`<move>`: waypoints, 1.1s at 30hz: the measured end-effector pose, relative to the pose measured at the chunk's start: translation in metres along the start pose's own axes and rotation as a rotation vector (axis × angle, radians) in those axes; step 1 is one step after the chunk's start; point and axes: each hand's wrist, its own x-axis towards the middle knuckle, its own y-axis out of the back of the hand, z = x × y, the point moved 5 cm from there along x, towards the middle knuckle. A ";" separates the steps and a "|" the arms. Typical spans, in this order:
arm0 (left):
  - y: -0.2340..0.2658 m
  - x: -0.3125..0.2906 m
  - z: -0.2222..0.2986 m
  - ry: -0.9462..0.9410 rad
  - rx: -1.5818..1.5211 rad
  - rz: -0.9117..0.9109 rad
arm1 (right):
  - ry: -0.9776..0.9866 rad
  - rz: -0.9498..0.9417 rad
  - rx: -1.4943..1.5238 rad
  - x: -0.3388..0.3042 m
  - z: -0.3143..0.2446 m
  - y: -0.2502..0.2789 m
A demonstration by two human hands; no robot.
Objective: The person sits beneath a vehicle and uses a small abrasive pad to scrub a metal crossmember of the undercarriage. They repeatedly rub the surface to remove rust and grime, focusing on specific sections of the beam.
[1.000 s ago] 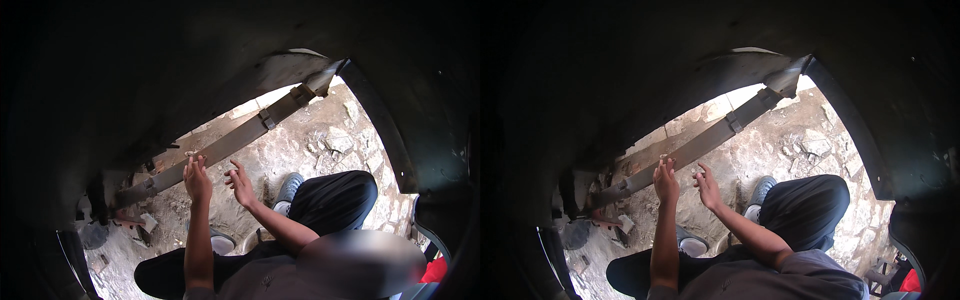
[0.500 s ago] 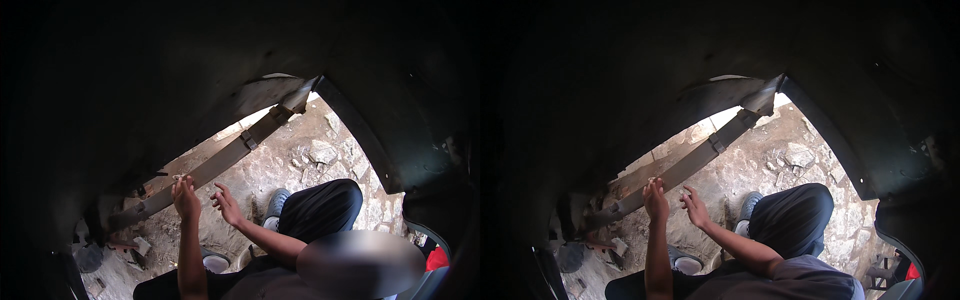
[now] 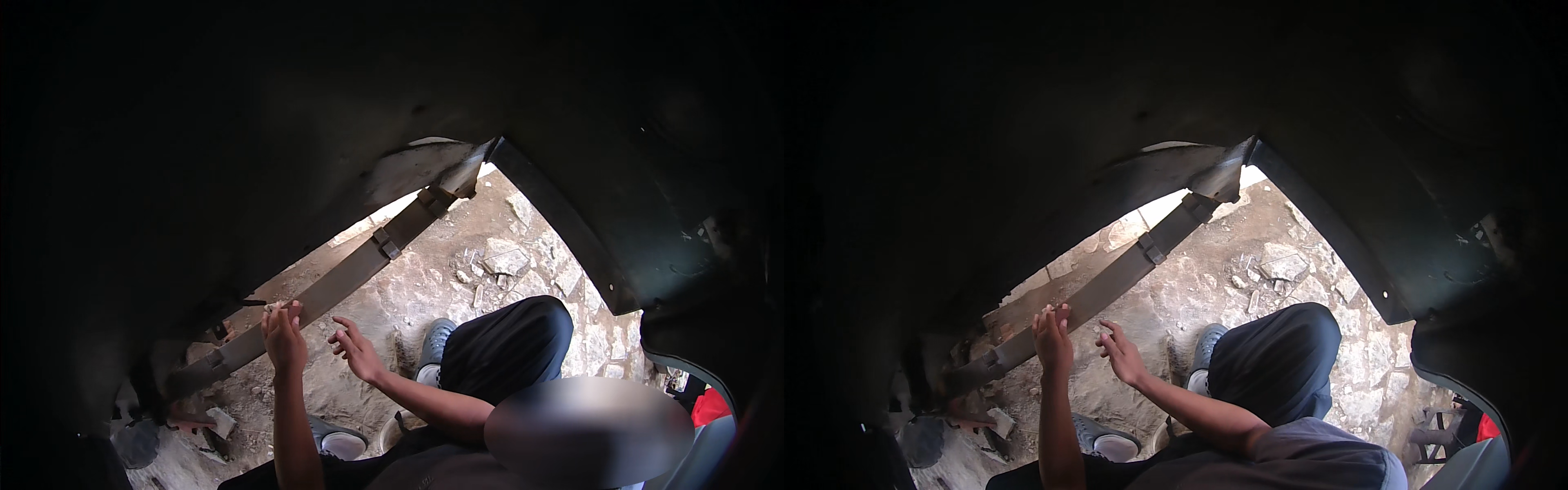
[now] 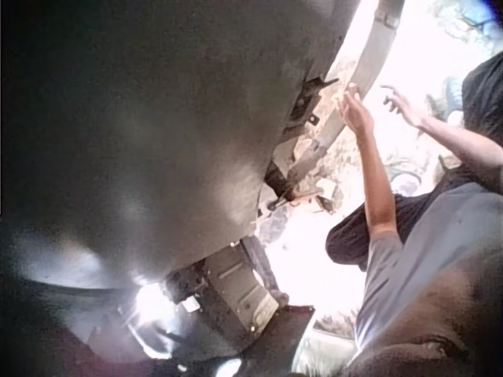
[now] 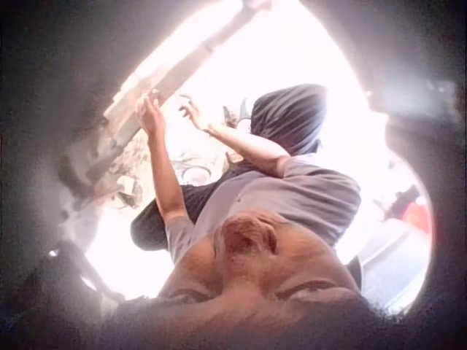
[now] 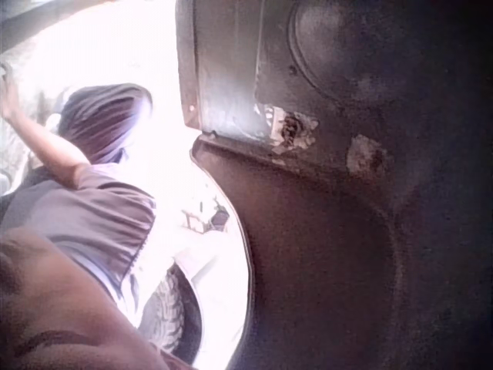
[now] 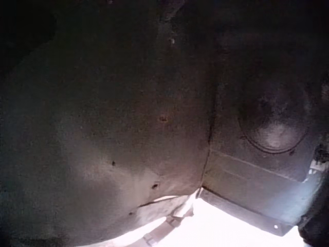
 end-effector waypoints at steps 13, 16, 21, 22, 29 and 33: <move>-0.010 -0.004 0.035 -0.067 0.088 -0.034 | 0.008 -0.028 0.036 0.003 0.011 -0.011; -0.011 0.008 0.047 -0.037 0.088 -0.028 | 0.035 0.003 0.068 0.008 0.021 -0.009; -0.028 0.000 0.042 0.127 0.002 0.011 | -0.016 -0.034 0.246 0.008 0.018 -0.008; -0.028 -0.007 0.048 0.092 -0.011 -0.002 | -0.004 -0.048 0.255 0.010 0.014 -0.005; -0.015 -0.003 0.057 -0.055 0.108 0.050 | 0.205 0.190 0.287 0.007 -0.022 0.019; -0.017 0.005 0.053 0.026 0.101 0.015 | 0.227 0.225 0.300 0.006 -0.032 0.026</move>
